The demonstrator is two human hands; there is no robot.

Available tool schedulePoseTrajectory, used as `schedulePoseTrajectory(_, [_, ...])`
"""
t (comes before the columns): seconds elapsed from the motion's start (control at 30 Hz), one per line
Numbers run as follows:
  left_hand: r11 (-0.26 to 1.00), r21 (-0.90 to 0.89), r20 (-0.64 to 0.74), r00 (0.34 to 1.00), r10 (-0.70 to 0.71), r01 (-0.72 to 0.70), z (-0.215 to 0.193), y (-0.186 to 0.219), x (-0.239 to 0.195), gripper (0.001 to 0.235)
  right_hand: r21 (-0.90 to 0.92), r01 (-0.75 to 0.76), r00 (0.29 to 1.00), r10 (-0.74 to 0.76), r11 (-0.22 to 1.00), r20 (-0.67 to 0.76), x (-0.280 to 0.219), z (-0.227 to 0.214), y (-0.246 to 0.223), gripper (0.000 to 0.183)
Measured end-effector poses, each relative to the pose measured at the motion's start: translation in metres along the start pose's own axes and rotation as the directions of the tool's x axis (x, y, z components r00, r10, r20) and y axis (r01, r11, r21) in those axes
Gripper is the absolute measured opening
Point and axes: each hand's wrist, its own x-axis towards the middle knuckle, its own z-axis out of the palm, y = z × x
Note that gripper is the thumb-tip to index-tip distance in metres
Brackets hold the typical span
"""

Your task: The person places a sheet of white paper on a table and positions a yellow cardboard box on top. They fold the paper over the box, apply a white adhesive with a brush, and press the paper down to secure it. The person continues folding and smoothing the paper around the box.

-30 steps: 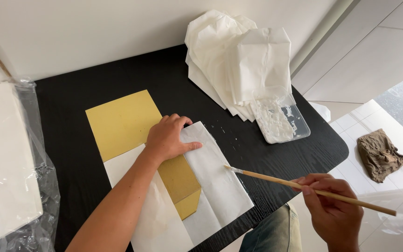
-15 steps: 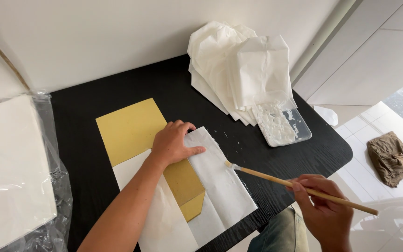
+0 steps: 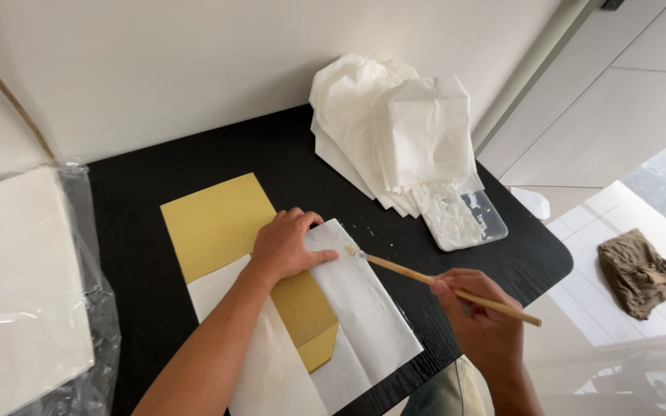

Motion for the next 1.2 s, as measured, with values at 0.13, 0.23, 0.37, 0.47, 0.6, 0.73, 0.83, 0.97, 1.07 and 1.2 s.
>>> schedulePoseTrajectory(0.13, [1.000, 0.019, 0.000, 1.000, -0.016, 0.016, 0.007, -0.002, -0.001, 0.069, -0.061, -0.085, 0.995, 0.087, 0.995, 0.038, -0.010, -0.020, -0.010, 0.003])
schedulePoseTrajectory(0.23, [1.000, 0.012, -0.011, 1.000, -0.011, 0.011, 0.004, -0.002, -0.001, 0.069, -0.033, -0.081, 0.997, 0.081, 0.996, 0.013, -0.008, -0.025, -0.013, 0.003])
schedulePoseTrajectory(0.37, [1.000, 0.018, -0.012, 1.000, -0.005, 0.005, 0.004, -0.001, -0.004, 0.077, 0.135, -0.007, 0.999, 0.014, 0.991, -0.048, 0.004, -0.005, -0.006, 0.002])
schedulePoseTrajectory(0.47, [1.000, 0.030, -0.003, 1.000, -0.005, 0.005, 0.002, 0.000, -0.003, 0.072, 0.185, 0.017, 0.999, -0.011, 0.983, -0.033, 0.016, 0.019, -0.002, 0.002])
schedulePoseTrajectory(0.6, [0.999, 0.031, -0.023, 1.000, 0.011, -0.010, 0.006, -0.004, 0.000, 0.067, 0.152, -0.041, 0.999, 0.037, 0.988, 0.027, 0.018, 0.027, 0.003, 0.005])
schedulePoseTrajectory(0.73, [1.000, 0.021, 0.001, 1.000, -0.007, 0.007, 0.009, -0.005, 0.000, 0.063, 0.119, -0.097, 0.995, 0.094, 0.988, 0.035, 0.014, 0.016, -0.003, 0.004])
schedulePoseTrajectory(0.83, [1.000, 0.013, -0.014, 1.000, -0.002, 0.002, 0.008, -0.006, 0.001, 0.062, 0.156, -0.071, 0.997, 0.071, 0.985, 0.004, 0.020, 0.019, -0.008, 0.003])
schedulePoseTrajectory(0.97, [0.999, 0.030, -0.001, 1.000, -0.011, 0.011, 0.003, -0.001, -0.001, 0.068, 0.163, -0.021, 1.000, 0.021, 0.986, 0.007, 0.030, 0.037, -0.002, 0.004])
schedulePoseTrajectory(1.07, [0.997, -0.027, 0.026, 0.997, -0.073, 0.074, 0.003, -0.002, 0.000, 0.087, 0.179, -0.027, 0.999, 0.019, 0.983, 0.047, 0.027, 0.039, 0.004, 0.004])
schedulePoseTrajectory(1.2, [0.998, -0.042, 0.001, 0.999, -0.048, 0.048, 0.007, -0.006, 0.001, 0.085, 0.084, -0.100, 0.994, 0.103, 0.991, -0.026, 0.019, 0.012, -0.003, 0.003])
